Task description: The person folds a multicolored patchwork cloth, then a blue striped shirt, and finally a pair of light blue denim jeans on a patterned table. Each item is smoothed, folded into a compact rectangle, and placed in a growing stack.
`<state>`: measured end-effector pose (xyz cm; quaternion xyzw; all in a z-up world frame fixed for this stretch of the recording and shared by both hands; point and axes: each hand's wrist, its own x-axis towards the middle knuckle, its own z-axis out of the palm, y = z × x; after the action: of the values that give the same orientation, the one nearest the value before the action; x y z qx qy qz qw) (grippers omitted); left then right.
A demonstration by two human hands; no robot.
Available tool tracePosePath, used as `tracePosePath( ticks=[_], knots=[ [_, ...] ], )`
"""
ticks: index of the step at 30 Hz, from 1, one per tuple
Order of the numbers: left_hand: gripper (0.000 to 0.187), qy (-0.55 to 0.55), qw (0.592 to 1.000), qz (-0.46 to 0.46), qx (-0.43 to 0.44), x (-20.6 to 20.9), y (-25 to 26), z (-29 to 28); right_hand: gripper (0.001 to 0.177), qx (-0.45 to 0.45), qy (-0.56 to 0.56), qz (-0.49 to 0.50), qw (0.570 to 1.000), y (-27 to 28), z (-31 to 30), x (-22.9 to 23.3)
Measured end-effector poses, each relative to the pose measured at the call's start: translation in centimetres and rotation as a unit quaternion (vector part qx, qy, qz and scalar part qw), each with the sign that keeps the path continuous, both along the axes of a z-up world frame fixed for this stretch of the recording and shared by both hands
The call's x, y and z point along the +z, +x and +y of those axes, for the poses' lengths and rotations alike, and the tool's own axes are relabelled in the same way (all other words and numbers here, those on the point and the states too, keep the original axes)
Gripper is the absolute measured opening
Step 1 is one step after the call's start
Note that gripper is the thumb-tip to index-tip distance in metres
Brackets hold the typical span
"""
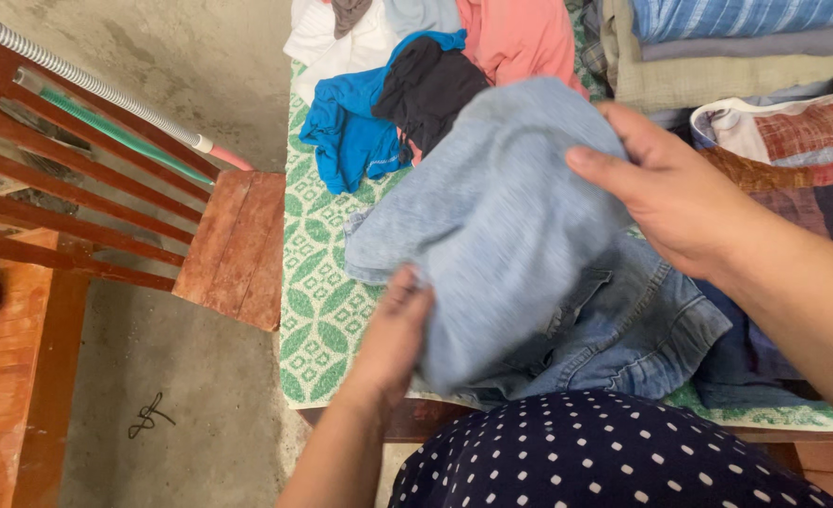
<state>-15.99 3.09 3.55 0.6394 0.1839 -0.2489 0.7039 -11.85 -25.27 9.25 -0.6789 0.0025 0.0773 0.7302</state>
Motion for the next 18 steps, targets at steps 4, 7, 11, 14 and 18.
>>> tracePosePath(
  ticks=[4, 7, 11, 14, 18],
  knots=[
    [0.056, -0.004, 0.951, -0.165, 0.260, 1.8, 3.5, 6.2, 0.077, 0.047, -0.221, -0.180, 0.957, 1.0, -0.5, -0.5],
    [0.050, -0.014, 0.923, -0.122, 0.366, 1.5, 4.5, 10.5, 0.064, 0.133, -0.402, -0.231, 0.876, -1.2, -2.3, -2.8],
    [0.055, 0.068, 0.935, 0.005, 0.349, -2.4, 2.7, 13.3, 0.086, 0.367, -0.532, -0.180, 0.741, -6.1, -3.6, -7.8],
    [0.053, 0.176, 0.945, -0.001, 0.274, -5.9, 0.7, 12.7, 0.093, 0.286, -0.579, -0.274, 0.713, -9.0, -4.0, -10.3],
    [0.047, 0.131, 0.984, -0.011, 0.118, -8.8, -0.8, 10.8, 0.040, 0.231, -0.554, -0.135, 0.788, -9.1, -3.5, -11.5]
  ],
)
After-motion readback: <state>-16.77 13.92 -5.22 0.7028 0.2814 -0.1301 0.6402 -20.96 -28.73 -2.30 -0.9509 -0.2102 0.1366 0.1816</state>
